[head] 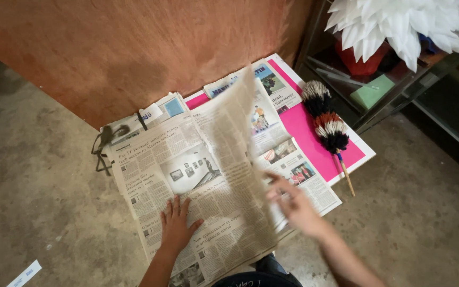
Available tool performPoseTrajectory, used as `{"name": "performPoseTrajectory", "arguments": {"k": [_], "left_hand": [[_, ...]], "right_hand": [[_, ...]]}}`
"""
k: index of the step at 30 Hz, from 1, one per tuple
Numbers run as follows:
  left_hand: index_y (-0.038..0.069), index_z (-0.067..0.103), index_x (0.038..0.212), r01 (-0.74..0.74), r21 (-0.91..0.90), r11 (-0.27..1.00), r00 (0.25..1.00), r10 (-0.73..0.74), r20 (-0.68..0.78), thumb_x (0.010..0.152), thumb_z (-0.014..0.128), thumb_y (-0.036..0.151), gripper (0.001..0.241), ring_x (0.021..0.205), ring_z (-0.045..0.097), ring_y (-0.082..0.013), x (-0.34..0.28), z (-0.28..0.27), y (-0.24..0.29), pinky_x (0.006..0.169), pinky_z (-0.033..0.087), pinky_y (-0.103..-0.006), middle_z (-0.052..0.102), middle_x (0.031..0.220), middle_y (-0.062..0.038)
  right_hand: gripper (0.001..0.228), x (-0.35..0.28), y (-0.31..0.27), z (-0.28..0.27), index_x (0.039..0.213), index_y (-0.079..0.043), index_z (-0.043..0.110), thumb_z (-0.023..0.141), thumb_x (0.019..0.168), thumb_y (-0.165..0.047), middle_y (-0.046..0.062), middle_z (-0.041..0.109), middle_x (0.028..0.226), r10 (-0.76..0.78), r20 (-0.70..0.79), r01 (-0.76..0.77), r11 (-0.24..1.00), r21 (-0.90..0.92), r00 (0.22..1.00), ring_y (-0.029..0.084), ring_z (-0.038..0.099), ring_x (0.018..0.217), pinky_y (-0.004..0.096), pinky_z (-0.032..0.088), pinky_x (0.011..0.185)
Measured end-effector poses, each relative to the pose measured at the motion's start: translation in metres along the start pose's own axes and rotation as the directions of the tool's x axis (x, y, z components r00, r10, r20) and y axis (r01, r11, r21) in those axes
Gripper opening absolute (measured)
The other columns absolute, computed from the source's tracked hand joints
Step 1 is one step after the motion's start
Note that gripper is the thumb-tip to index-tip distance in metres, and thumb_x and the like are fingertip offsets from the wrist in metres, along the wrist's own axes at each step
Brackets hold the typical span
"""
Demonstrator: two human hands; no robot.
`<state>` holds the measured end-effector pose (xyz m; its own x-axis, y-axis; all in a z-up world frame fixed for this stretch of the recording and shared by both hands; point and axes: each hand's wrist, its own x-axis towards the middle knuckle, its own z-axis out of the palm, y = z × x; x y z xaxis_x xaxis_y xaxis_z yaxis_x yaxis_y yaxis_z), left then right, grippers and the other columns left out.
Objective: Dusting and flipping through old newspapers with a feather duster.
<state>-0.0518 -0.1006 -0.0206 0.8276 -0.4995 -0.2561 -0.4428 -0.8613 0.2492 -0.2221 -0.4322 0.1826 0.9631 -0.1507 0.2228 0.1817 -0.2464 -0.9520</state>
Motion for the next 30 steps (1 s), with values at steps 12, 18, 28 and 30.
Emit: {"name": "performPoseTrajectory", "arguments": {"k": [12,18,28,30], "left_hand": [[0.008,0.046,0.151,0.191,-0.880,0.435,0.960,-0.271,0.074,0.093,0.032,0.065,0.083,0.142,0.037,-0.0393,-0.004,-0.114,-0.023,0.111,0.034,-0.0527,0.038,0.161,-0.020],[-0.008,0.061,0.130,0.185,-0.979,-0.084,0.913,-0.354,0.203,0.106,0.052,0.019,0.037,0.111,0.061,-0.0275,-0.025,-0.162,-0.042,0.096,0.046,-0.0376,0.066,0.127,-0.021],[-0.008,0.071,0.102,0.363,-0.809,0.463,0.779,-0.627,-0.009,0.095,0.074,0.023,0.032,0.066,0.060,-0.0256,-0.021,-0.068,-0.112,0.062,0.051,-0.0384,0.068,0.080,-0.018],[-0.006,0.071,0.105,0.384,-0.837,0.389,0.746,-0.665,0.033,0.098,0.070,0.025,0.032,0.064,0.057,-0.0260,-0.019,-0.046,-0.122,0.061,0.050,-0.0402,0.065,0.080,-0.017]], "right_hand": [[0.017,0.023,-0.062,0.177,0.088,0.001,0.046,0.052,0.099,-0.011,0.027,0.050,0.152,-0.211,0.553,0.216,0.975,0.057,0.806,0.041,0.061,0.115,0.049,0.052,0.098],[0.022,0.016,-0.023,0.214,0.104,-0.003,0.052,0.049,0.104,-0.024,0.015,0.049,0.157,-0.200,0.614,0.241,0.970,0.016,0.763,0.034,0.053,0.134,0.045,0.043,0.109],[0.071,0.077,0.134,0.145,0.156,0.000,0.026,0.010,0.105,-0.048,0.019,0.029,0.165,0.223,-0.132,-0.258,0.766,-0.589,0.966,0.032,0.028,0.152,0.045,0.021,0.126],[0.068,0.082,0.156,0.118,0.164,-0.016,0.012,0.015,0.104,-0.050,0.010,0.021,0.169,0.481,0.025,-0.333,0.643,-0.690,0.877,0.028,0.014,0.157,0.051,0.008,0.126]]}}
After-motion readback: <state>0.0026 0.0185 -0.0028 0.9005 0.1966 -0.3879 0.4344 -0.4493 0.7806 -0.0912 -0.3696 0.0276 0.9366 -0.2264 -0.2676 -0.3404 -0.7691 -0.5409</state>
